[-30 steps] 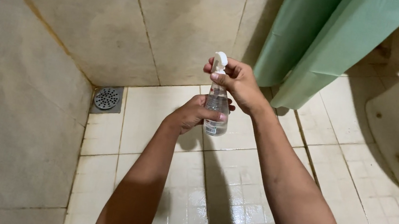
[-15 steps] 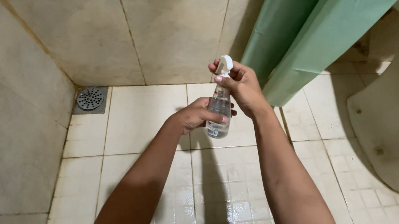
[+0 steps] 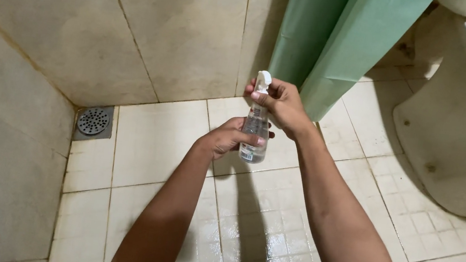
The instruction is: The person sprays a cleaning solution onto the shower walls and then scrubs the tiled surfaces with a green sponge. They focus on the lower wall sections and the shower ledge, repeatedly applying the cleaner and scrubbing the same areas.
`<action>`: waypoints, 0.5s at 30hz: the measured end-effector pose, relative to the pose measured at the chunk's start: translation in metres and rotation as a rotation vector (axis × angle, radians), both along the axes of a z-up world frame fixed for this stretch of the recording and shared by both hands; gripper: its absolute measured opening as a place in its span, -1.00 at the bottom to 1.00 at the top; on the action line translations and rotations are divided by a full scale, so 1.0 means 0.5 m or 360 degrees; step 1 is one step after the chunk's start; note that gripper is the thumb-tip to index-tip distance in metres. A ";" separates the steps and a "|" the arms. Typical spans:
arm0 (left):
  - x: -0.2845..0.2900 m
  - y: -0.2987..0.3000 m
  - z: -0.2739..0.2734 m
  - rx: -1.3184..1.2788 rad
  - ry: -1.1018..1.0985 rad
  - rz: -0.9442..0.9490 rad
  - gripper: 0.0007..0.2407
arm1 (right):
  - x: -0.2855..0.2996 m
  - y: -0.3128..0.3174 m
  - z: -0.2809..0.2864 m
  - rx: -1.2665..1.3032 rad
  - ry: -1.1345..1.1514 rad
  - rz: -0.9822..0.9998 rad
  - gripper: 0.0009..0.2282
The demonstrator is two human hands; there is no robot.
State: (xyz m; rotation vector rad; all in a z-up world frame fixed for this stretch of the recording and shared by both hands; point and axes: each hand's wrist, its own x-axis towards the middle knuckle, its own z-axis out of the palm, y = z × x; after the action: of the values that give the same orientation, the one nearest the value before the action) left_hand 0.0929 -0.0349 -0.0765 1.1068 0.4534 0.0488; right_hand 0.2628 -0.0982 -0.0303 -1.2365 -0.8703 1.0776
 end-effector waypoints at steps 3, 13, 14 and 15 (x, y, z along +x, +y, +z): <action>-0.006 -0.011 0.005 0.0035 0.0131 -0.0074 -0.52 | 0.003 -0.006 -0.001 -0.0013 0.0024 0.0048 -0.70; -0.058 0.010 -0.012 -0.0017 0.0202 -0.0086 -0.55 | -0.038 0.013 -0.026 -0.0147 -0.0054 0.0087 -0.67; -0.065 0.014 -0.016 -0.0040 0.0185 -0.0079 -0.57 | -0.041 0.018 -0.031 -0.0157 -0.0014 0.0130 -0.69; -0.072 0.017 -0.021 -0.0063 0.0169 -0.0073 -0.58 | -0.046 0.023 -0.037 -0.0167 0.0025 0.0172 -0.71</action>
State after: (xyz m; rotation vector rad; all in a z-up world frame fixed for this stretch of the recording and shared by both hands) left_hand 0.0567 -0.0263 -0.0871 1.0841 0.5220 -0.0591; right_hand 0.2400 -0.0869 -0.0486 -1.2776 -0.8864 1.2313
